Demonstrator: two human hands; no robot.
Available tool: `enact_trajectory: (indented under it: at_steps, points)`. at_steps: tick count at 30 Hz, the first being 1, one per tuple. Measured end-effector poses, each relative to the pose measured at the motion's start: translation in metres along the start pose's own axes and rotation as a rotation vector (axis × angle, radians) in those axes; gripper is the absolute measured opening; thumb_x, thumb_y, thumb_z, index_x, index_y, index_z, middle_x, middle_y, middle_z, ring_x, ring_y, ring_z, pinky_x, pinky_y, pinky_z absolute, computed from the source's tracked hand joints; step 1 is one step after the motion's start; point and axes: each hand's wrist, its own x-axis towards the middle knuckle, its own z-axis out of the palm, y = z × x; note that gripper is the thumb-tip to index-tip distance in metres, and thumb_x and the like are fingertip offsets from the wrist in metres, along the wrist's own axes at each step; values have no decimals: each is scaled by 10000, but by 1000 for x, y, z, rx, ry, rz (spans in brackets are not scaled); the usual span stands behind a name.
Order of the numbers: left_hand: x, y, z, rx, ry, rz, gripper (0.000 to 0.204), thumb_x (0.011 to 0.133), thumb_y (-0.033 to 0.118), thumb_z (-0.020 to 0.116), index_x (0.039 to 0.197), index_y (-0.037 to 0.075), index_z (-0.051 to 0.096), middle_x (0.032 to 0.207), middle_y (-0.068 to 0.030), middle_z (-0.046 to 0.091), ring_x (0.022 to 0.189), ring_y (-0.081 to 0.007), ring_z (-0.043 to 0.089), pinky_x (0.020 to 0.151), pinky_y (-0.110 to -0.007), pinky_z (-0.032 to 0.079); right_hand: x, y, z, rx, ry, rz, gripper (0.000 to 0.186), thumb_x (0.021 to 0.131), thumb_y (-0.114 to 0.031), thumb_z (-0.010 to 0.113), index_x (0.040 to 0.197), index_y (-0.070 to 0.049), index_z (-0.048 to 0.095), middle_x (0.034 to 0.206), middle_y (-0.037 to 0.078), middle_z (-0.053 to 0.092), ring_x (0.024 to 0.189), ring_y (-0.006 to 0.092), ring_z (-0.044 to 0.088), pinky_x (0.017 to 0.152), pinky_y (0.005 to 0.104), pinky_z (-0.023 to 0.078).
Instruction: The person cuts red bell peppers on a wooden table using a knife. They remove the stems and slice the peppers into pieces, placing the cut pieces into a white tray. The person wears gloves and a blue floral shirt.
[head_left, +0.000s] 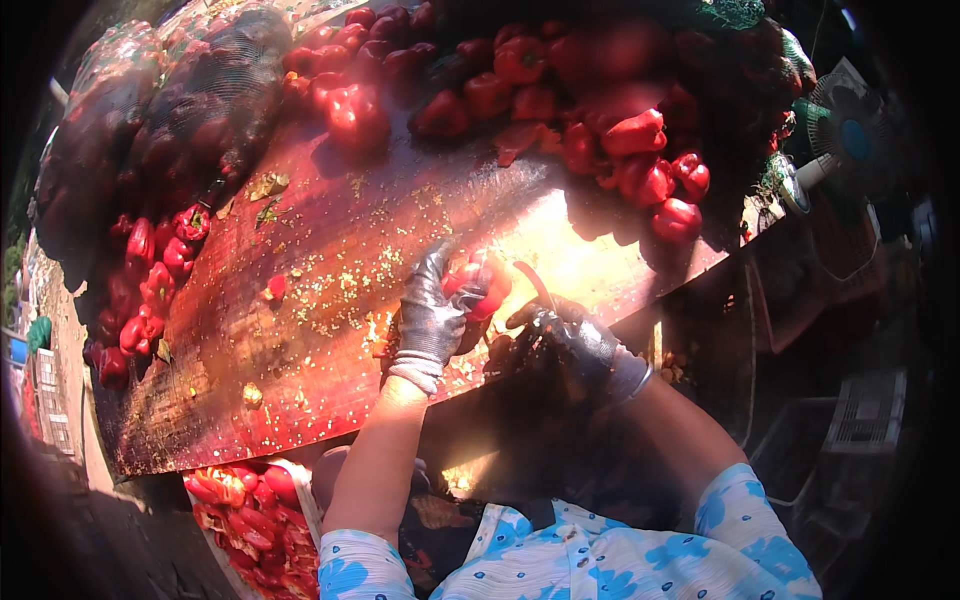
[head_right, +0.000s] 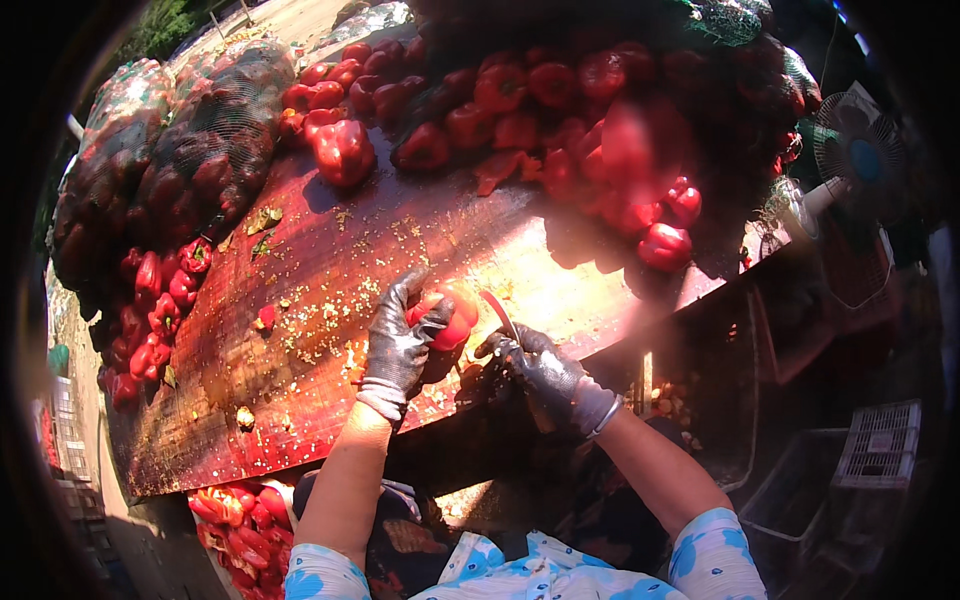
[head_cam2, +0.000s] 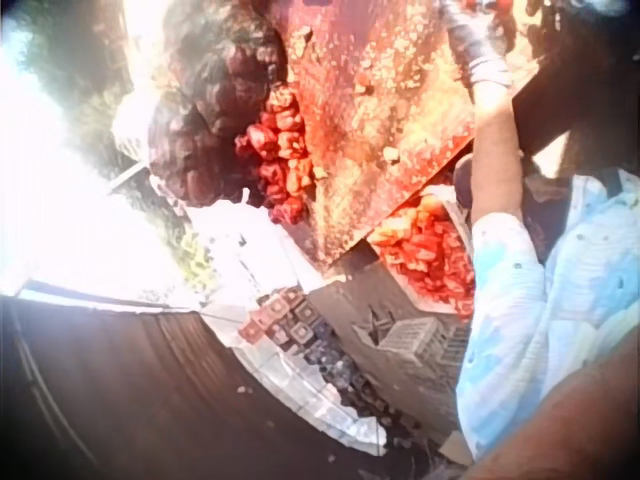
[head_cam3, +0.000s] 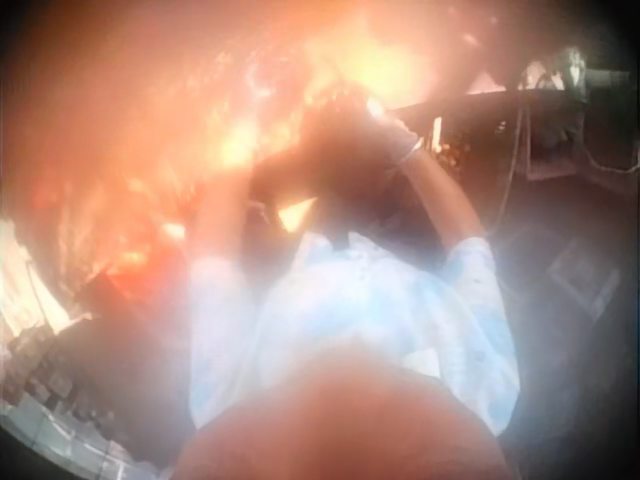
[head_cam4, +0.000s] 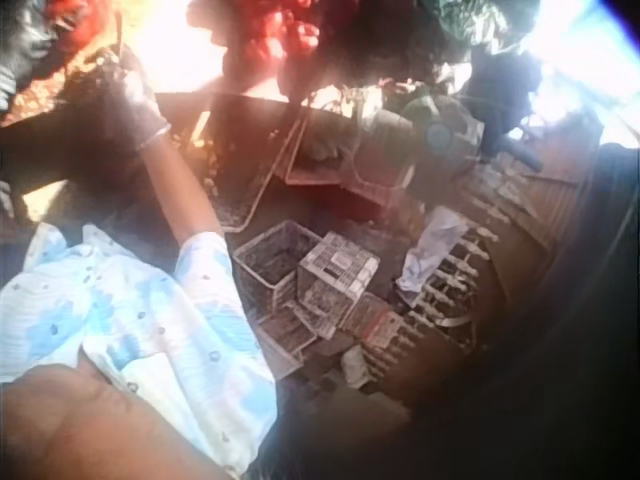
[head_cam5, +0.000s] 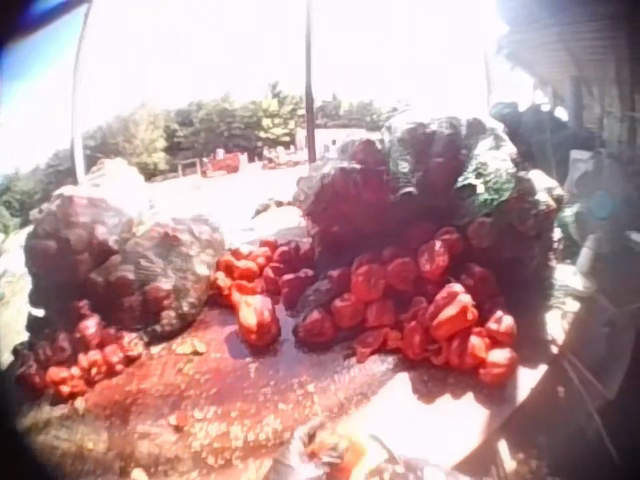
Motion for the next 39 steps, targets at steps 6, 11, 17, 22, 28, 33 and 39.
enact_trajectory:
  at_steps: [6,11,17,22,28,33,39]
  points:
    - [-7,-11,2,178,77,19,295,866,199,771,1049,67,581,1035,-41,603,963,-135,583,890,-299,484,22,-33,22,-270,47,171,324,1004,-349,519,1096,-48,596,786,68,660,641,139,625,558,291,512]
    - [-7,-13,2,234,25,229,256,910,186,714,1079,47,582,1086,-94,600,1042,-193,589,940,-326,468,31,-52,17,-448,-5,216,338,991,-366,520,1056,-48,613,767,86,658,608,150,629,541,292,507]
    - [-7,-11,2,277,49,273,255,910,186,707,1090,45,594,1103,-115,611,1060,-234,598,947,-349,467,30,-50,23,-441,11,216,325,997,-354,511,1067,-56,620,751,76,646,604,157,626,553,305,514]
    - [-8,-11,3,320,56,282,262,914,201,704,1097,49,591,1105,-114,613,1062,-232,598,949,-347,466,33,-34,26,-532,120,272,307,1004,-342,483,1074,-72,613,753,84,651,591,157,631,574,336,524]
    - [-7,-21,8,294,67,200,272,931,230,690,1107,50,586,1118,-97,612,1042,-186,600,941,-332,471,35,-17,21,-899,167,261,294,996,-322,460,1044,-69,603,809,135,674,614,233,678,636,412,534]
    - [5,-37,4,-1,86,2,156,956,182,659,1032,77,573,970,6,615,921,-97,553,896,-276,461,8,8,26,-831,187,527,230,938,-224,550,1085,-98,673,898,81,701,799,170,646,717,345,513]
    - [10,6,4,492,37,265,334,949,52,603,1279,42,557,1189,-113,625,1082,-215,605,987,-331,461,-31,52,-21,358,173,196,232,969,-136,534,1162,-26,601,1021,104,674,878,148,631,783,316,519]
